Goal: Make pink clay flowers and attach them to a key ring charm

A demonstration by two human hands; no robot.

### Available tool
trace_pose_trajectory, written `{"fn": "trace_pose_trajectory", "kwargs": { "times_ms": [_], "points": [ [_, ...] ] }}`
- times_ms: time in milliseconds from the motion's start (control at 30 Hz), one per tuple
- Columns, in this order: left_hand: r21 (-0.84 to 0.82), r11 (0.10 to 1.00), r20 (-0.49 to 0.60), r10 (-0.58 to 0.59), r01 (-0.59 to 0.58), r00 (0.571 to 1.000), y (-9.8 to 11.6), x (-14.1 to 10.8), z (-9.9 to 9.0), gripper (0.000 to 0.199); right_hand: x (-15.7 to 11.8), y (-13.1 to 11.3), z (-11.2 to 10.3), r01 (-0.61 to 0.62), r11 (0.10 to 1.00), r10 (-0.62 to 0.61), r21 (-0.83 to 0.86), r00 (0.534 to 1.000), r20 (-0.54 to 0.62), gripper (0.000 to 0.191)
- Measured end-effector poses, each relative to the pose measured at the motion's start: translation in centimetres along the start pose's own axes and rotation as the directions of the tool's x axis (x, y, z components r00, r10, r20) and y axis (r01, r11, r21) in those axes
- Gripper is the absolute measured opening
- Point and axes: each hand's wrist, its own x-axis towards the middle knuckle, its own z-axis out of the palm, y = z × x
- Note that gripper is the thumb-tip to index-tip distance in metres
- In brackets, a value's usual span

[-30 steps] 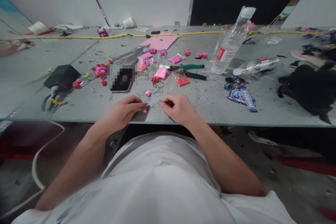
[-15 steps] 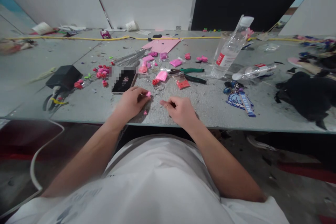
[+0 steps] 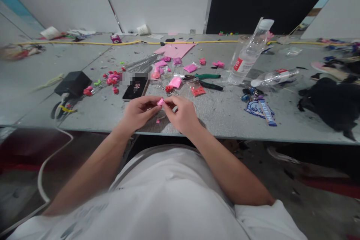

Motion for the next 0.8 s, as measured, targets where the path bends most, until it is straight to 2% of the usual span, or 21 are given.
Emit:
{"fn": "trace_pose_trajectory", "kwargs": {
  "times_ms": [200, 333, 433, 533, 633, 800],
  "points": [
    [-0.017, 0.997, 0.077, 0.079, -0.078, 0.994, 0.4, 0.0, 0.0, 0.033, -0.4, 1.0, 0.0, 0.013, 1.000, -0.012, -0.023, 0.998, 0.066, 0.013],
    [-0.066, 0.997, 0.116, 0.038, -0.030, 0.992, 0.6, -0.2, 0.0, 0.032, -0.5, 1.0, -0.1, 0.012, 0.997, -0.002, -0.081, 0.993, 0.120, 0.015],
    [-0.047, 0.999, 0.079, 0.012, -0.009, 0.997, 0.6, -0.3, 0.0, 0.030, -0.4, 0.9, -0.3, -0.027, 0.994, 0.035, -0.108, 0.997, 0.076, 0.023],
    [0.039, 0.999, -0.003, -0.012, 0.012, 1.000, 0.6, -0.2, 0.1, 0.031, -0.3, 1.2, -0.4, -0.073, 0.992, 0.075, -0.106, 0.997, 0.009, 0.033],
    [0.164, 0.986, -0.054, -0.026, 0.034, 0.998, 0.5, 0.1, 0.2, 0.030, -0.3, 1.7, -0.5, -0.112, 0.993, 0.112, -0.045, 0.994, -0.003, 0.026],
    [0.416, 0.909, -0.005, 0.010, -0.007, 1.000, -1.0, 0.8, 0.3, 0.029, -0.4, 2.0, -0.4, -0.123, 0.992, 0.121, 0.032, 0.992, 0.040, 0.015]
  ]
}}
